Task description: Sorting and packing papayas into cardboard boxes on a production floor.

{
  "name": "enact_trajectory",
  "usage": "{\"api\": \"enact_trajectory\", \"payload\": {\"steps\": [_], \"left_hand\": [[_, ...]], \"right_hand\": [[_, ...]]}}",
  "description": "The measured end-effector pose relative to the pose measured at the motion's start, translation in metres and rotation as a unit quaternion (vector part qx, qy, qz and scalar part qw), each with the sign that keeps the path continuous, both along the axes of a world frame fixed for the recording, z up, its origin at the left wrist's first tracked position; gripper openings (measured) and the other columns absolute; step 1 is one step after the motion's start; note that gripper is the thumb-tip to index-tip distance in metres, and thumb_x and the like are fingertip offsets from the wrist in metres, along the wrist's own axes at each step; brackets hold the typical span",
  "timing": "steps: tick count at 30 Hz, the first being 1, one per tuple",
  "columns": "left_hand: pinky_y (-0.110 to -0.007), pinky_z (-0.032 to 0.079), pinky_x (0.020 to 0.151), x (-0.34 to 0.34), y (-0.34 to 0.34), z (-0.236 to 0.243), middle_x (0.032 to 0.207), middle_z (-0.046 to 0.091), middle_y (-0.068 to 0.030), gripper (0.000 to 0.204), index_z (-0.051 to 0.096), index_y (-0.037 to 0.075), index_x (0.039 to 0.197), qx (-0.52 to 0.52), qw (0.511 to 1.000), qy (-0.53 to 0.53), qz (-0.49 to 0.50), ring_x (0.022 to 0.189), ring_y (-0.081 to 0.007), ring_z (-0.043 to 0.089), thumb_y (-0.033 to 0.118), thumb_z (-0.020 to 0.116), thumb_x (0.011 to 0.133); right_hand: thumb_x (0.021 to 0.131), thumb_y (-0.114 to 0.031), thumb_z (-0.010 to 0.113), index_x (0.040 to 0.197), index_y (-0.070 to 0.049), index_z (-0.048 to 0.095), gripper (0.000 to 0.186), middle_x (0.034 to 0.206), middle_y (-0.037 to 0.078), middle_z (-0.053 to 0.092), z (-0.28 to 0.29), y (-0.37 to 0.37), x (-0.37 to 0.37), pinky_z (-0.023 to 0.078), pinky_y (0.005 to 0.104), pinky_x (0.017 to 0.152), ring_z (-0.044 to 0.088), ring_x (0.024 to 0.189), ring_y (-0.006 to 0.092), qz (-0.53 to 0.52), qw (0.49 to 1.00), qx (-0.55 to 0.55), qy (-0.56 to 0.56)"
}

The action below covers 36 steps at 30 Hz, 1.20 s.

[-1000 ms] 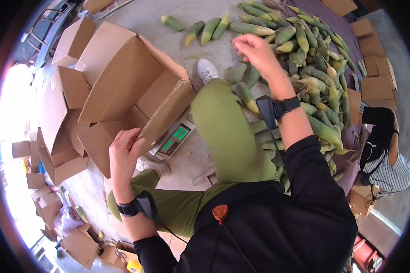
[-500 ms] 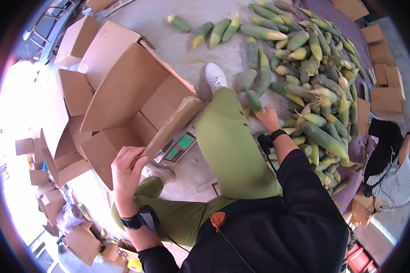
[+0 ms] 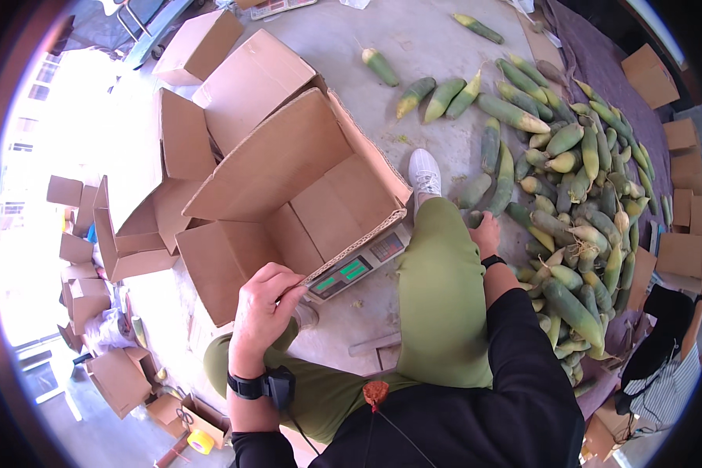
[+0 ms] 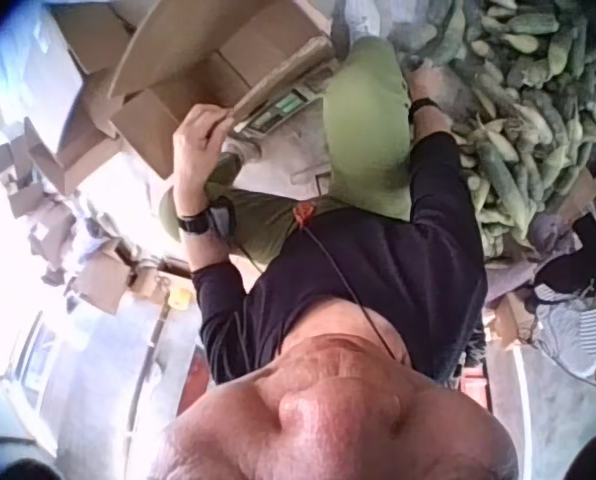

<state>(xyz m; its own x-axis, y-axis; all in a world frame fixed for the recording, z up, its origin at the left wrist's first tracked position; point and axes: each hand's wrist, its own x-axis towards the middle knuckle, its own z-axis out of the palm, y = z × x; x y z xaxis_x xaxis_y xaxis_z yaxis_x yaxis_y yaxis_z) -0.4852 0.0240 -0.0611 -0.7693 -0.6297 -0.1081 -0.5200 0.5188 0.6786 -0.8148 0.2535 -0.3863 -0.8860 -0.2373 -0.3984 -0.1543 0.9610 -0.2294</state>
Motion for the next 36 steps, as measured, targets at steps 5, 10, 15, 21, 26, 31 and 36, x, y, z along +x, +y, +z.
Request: {"api": "enact_trajectory", "payload": {"steps": [5, 10, 15, 21, 26, 31, 36], "left_hand": [[-0.032, 0.05, 0.063, 0.005, -0.003, 0.0, 0.081, 0.062, -0.0104, 0.012, 0.068, 0.0, 0.086, -0.004, 1.0, 0.005, -0.01, 0.07, -0.0249, 0.062, 0.008, 0.069, 0.077], [-0.032, 0.05, 0.062, 0.004, -0.003, 0.008, 0.082, 0.062, -0.0104, 0.012, 0.068, 0.0, 0.087, -0.025, 0.998, 0.031, -0.039, 0.069, -0.0251, 0.062, 0.009, 0.069, 0.078], [-0.031, 0.05, 0.062, 0.015, -0.006, 0.012, 0.083, 0.062, -0.0113, 0.013, 0.067, 0.0, 0.09, -0.077, 0.991, 0.087, 0.061, 0.068, -0.0233, 0.063, 0.007, 0.068, 0.079], [-0.032, 0.051, 0.077, 0.018, -0.006, 0.018, 0.097, 0.062, -0.0119, 0.033, 0.063, 0.003, 0.111, -0.071, 0.987, 0.105, 0.102, 0.091, -0.0243, 0.063, 0.005, 0.067, 0.079], [-0.037, 0.04, 0.1, 0.018, -0.007, 0.02, 0.127, 0.05, -0.0139, 0.065, 0.05, 0.006, 0.13, -0.11, 0.975, 0.155, 0.115, 0.118, -0.0294, 0.05, 0.003, 0.072, 0.069], [-0.035, 0.037, 0.104, 0.03, -0.009, 0.022, 0.132, 0.048, -0.0118, 0.081, 0.04, 0.005, 0.138, -0.054, 0.978, 0.188, 0.074, 0.122, -0.0253, 0.047, -0.004, 0.071, 0.064], [-0.03, 0.042, 0.096, 0.041, -0.016, 0.009, 0.123, 0.053, -0.0092, 0.068, 0.043, 0.004, 0.135, 0.134, 0.958, 0.243, 0.079, 0.111, -0.0179, 0.053, -0.009, 0.064, 0.073]], "right_hand": [[0.07, -0.017, 0.075, 0.121, -0.007, 0.047, 0.059, 0.116, 0.014, 0.055, 0.011, 0.027, 0.009, 0.044, 0.0415, 0.092, 0.051, 0.112, 0.0325, 0.031, 0.992, -0.119, 0.024], [0.067, -0.005, 0.078, 0.12, 0.0, 0.044, 0.063, 0.108, 0.012, 0.054, 0.021, 0.06, -0.021, 0.045, 0.0325, 0.087, 0.054, 0.098, 0.02, -0.113, 0.905, -0.41, 0.025], [0.073, -0.001, 0.073, 0.127, 0.002, 0.039, 0.064, 0.116, 0.01, 0.052, 0.128, 0.011, -0.039, 0.043, 0.0314, 0.09, 0.052, 0.103, 0.0189, -0.075, 0.824, -0.561, 0.024], [0.076, 0.002, 0.069, 0.128, 0.001, 0.036, 0.061, 0.124, 0.011, 0.049, 0.316, -0.057, 0.002, 0.042, 0.0325, 0.097, 0.05, 0.114, 0.0201, 0.016, 0.656, -0.754, -0.03], [0.076, 0.004, 0.069, 0.125, -0.005, 0.039, 0.058, 0.116, 0.009, 0.054, 0.373, -0.103, 0.078, 0.049, 0.0322, 0.087, 0.056, 0.103, 0.0176, 0.057, 0.558, -0.797, -0.222], [0.075, 0.0, 0.073, 0.119, -0.004, 0.042, 0.055, 0.109, 0.006, 0.055, 0.357, -0.148, 0.16, 0.05, 0.0305, 0.083, 0.056, 0.1, 0.0156, 0.082, 0.551, -0.733, -0.39], [0.079, -0.006, 0.073, 0.126, -0.003, 0.041, 0.057, 0.114, 0.008, 0.053, 0.323, -0.16, 0.191, 0.049, 0.0303, 0.086, 0.054, 0.104, 0.0164, 0.093, 0.576, -0.68, -0.443]]}}
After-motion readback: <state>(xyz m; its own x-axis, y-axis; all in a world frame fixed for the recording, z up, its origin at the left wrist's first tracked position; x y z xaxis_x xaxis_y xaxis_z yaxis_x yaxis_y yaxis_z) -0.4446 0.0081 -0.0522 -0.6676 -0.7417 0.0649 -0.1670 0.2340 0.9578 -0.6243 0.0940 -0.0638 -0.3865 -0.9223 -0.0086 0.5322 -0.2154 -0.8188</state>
